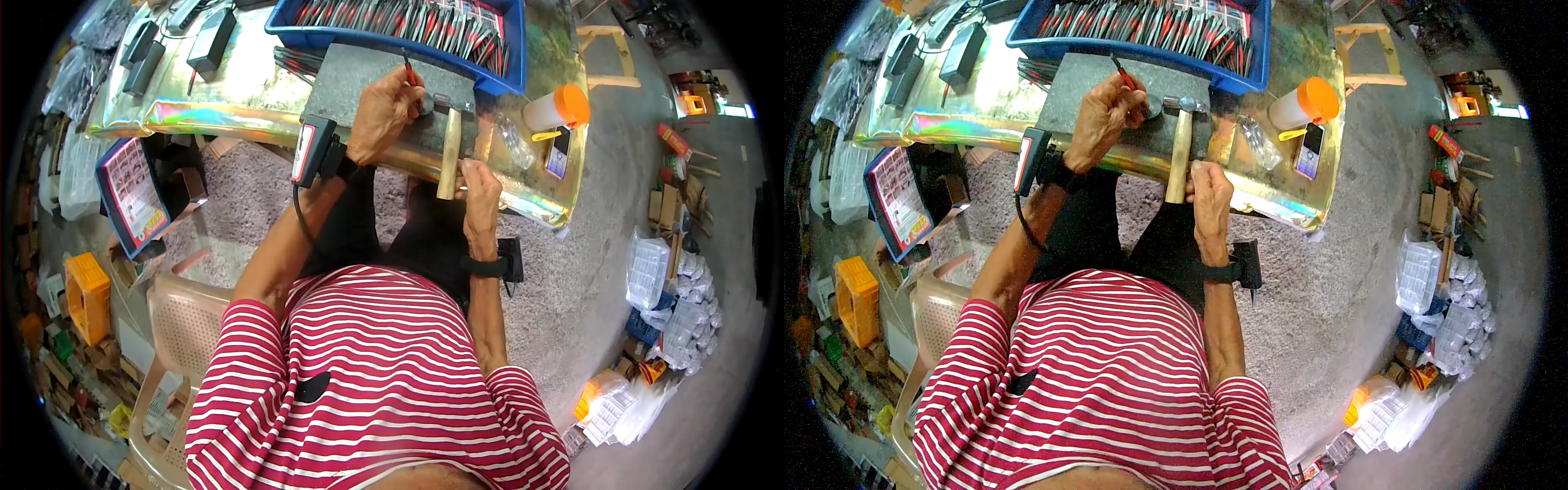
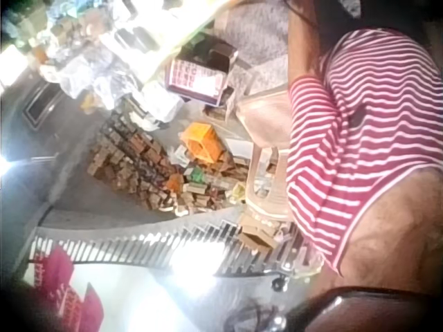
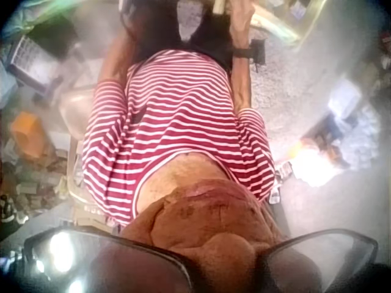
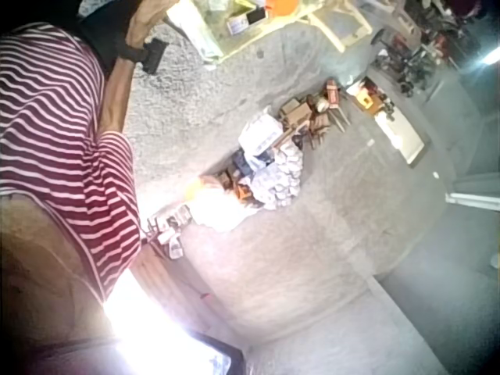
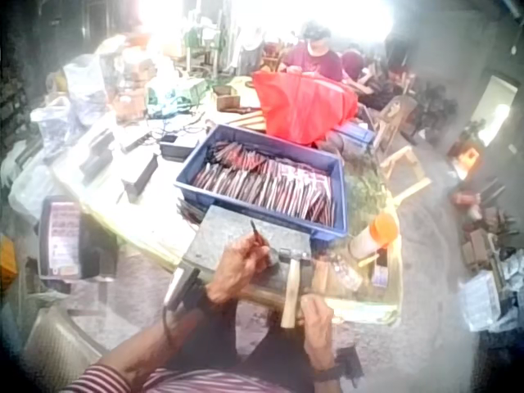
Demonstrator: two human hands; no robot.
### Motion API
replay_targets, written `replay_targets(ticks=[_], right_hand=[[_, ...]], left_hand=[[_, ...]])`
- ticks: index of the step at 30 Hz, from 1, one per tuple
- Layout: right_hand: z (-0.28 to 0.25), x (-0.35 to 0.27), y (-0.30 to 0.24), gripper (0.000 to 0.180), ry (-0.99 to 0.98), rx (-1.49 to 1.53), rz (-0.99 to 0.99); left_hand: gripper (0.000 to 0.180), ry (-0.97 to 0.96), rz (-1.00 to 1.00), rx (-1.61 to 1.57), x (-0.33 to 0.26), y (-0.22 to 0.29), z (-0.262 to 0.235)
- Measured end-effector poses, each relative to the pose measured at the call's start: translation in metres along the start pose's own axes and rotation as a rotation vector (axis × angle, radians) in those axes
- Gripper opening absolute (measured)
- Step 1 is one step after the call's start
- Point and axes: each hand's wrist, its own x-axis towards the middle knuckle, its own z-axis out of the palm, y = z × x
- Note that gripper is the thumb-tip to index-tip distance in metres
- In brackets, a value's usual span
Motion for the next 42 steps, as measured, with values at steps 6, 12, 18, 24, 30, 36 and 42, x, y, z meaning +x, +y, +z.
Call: replay_targets(ticks=[6,12,18,24,30,36,42], right_hand=[[0.007,0.003,0.002,0.025,-0.196,0.203,0.000],[0.014,0.004,-0.002,0.029,-0.277,0.324,0.116],[0.012,0.006,-0.003,0.026,-0.296,0.427,0.160],[0.013,0.007,-0.003,0.025,-0.305,0.456,0.180],[0.013,0.008,-0.009,0.022,-0.272,0.507,0.265],[0.005,0.006,-0.032,0.022,-0.171,0.323,0.264],[-0.005,-0.015,-0.081,0.023,-0.135,-0.023,-0.033]], left_hand=[[0.004,0.052,-0.015,-0.058,0.000,-0.001,0.002],[0.004,0.042,-0.019,-0.127,0.003,-0.009,0.000],[0.002,0.021,-0.027,-0.146,0.002,-0.005,0.000],[0.003,-0.015,0.070,0.080,0.002,-0.002,-0.003],[0.004,-0.086,0.299,0.306,0.006,-0.009,-0.005],[0.016,-0.096,0.520,0.420,0.009,-0.009,-0.004],[0.018,-0.117,0.541,0.485,0.008,-0.008,-0.005]])
